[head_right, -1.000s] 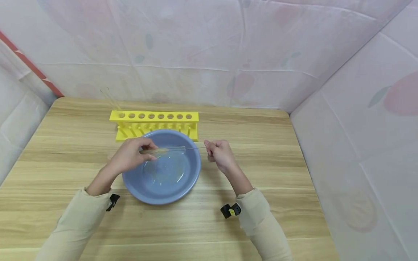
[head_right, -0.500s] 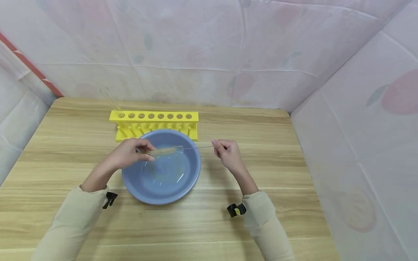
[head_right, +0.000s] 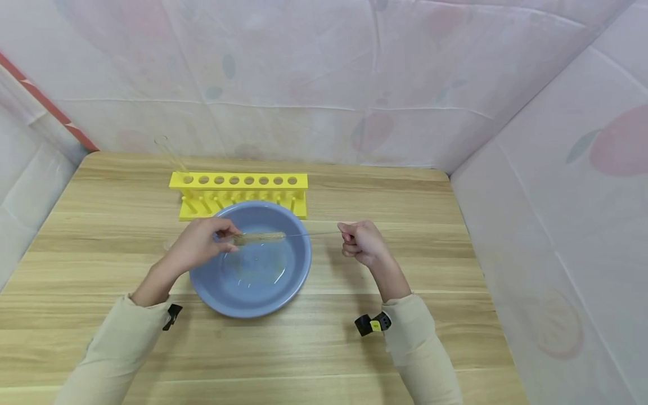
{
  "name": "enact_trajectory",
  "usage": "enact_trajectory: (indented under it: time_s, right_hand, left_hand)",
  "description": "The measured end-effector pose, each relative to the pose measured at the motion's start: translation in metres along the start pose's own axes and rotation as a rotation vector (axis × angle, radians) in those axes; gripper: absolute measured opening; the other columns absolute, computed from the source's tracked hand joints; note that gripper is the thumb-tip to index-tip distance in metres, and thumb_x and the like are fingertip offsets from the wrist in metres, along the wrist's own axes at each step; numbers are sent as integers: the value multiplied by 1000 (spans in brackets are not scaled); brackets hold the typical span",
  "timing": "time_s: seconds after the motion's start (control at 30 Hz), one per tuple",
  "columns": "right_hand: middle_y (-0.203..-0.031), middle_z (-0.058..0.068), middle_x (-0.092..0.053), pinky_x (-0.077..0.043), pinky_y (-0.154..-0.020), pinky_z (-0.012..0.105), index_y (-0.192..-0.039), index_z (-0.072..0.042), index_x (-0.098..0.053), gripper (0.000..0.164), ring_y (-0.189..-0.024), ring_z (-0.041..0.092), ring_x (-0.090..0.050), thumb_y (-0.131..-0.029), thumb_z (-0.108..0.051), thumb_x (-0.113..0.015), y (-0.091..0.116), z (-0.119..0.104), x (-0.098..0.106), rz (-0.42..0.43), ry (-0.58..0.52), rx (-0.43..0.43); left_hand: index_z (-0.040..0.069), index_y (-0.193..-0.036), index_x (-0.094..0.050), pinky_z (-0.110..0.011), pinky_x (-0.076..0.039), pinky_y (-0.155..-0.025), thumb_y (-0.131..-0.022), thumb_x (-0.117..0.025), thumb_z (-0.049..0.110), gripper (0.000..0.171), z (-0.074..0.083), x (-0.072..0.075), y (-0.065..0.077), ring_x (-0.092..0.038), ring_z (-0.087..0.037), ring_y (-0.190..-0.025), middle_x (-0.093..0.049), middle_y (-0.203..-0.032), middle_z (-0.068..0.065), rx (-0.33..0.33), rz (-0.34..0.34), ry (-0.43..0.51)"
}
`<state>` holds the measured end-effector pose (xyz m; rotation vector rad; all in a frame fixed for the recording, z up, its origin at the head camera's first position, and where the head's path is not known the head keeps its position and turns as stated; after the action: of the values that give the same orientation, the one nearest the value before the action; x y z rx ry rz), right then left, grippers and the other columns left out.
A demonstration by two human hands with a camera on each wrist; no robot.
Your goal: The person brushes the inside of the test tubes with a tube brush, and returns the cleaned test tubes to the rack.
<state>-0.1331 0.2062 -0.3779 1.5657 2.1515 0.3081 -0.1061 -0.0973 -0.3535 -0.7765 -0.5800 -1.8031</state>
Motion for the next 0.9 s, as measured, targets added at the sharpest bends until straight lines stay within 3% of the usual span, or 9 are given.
enact_trajectory:
  time_s: [0.17, 0.37, 0.47, 0.53, 0.6, 0.7, 0.9]
  right_hand:
    - [-49, -3, -30, -22, -49, 24, -53, -5, -43, 44, -42, 9, -24, -96, -11, -47, 4, -3, 4, 59, 183, 133]
    - [-50, -1, -35, -23, -41, 22, -57, 2, -46, 40, -44, 6, -26, -95, -9, -49, 10, -5, 10, 134, 454, 457]
    - [-50, 2, -38, -21, -38, 24, -57, 4, -48, 37, -44, 6, -27, -94, 0, -47, 13, -5, 14, 152, 487, 610]
    - [-50, 3, -39, -21, -38, 24, -57, 5, -49, 36, -44, 6, -27, -93, 1, -47, 15, -5, 17, 172, 500, 648]
    - [-50, 2, -39, -21, -39, 23, -58, 7, -48, 37, -44, 5, -27, -94, -2, -48, 16, -4, 20, 196, 501, 622]
    - [-51, -2, -39, -24, -41, 19, -58, 7, -47, 41, -46, 4, -28, -94, -11, -51, 17, -3, 23, 223, 461, 501]
    - [-47, -3, -31, -24, -47, 23, -51, -2, -39, 46, -43, 10, -24, -95, -9, -47, 15, -3, 27, 126, 162, 269]
  left_hand:
    - [5, -86, -67, -32, -45, -66, -71, -76, 4, 17, -4, 0, 1, -54, -17, -71, -60, -75, -1, -14, 2, 67]
    - [2, -87, -66, -32, -46, -68, -73, -75, 4, 16, -9, 3, 0, -54, -18, -74, -61, -78, -4, -13, -33, 141]
    - [0, -87, -66, -32, -46, -68, -74, -74, 4, 16, -11, 4, 0, -55, -18, -74, -61, -77, -5, -26, -50, 152]
    - [0, -88, -67, -33, -46, -68, -74, -74, 5, 16, -12, 5, 0, -55, -19, -74, -61, -77, -5, -34, -54, 150]
    - [0, -88, -67, -32, -46, -68, -75, -74, 6, 16, -12, 5, 0, -55, -18, -74, -61, -77, -4, -34, -55, 141]
    - [1, -87, -67, -32, -45, -67, -74, -75, 5, 16, -11, 5, 1, -54, -18, -72, -61, -76, -3, -32, -40, 129]
    - [3, -83, -67, -30, -45, -64, -70, -77, 1, 16, -10, 5, 3, -54, -16, -68, -61, -73, -3, -42, 8, 86]
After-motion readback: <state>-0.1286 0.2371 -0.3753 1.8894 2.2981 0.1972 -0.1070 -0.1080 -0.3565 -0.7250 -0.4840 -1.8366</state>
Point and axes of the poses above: each hand's wrist, its own y-axis away from the middle knuckle, its own x-axis out of the back of the hand, z = x × y, the point moved 3 cm from there along -y, towards the middle knuckle
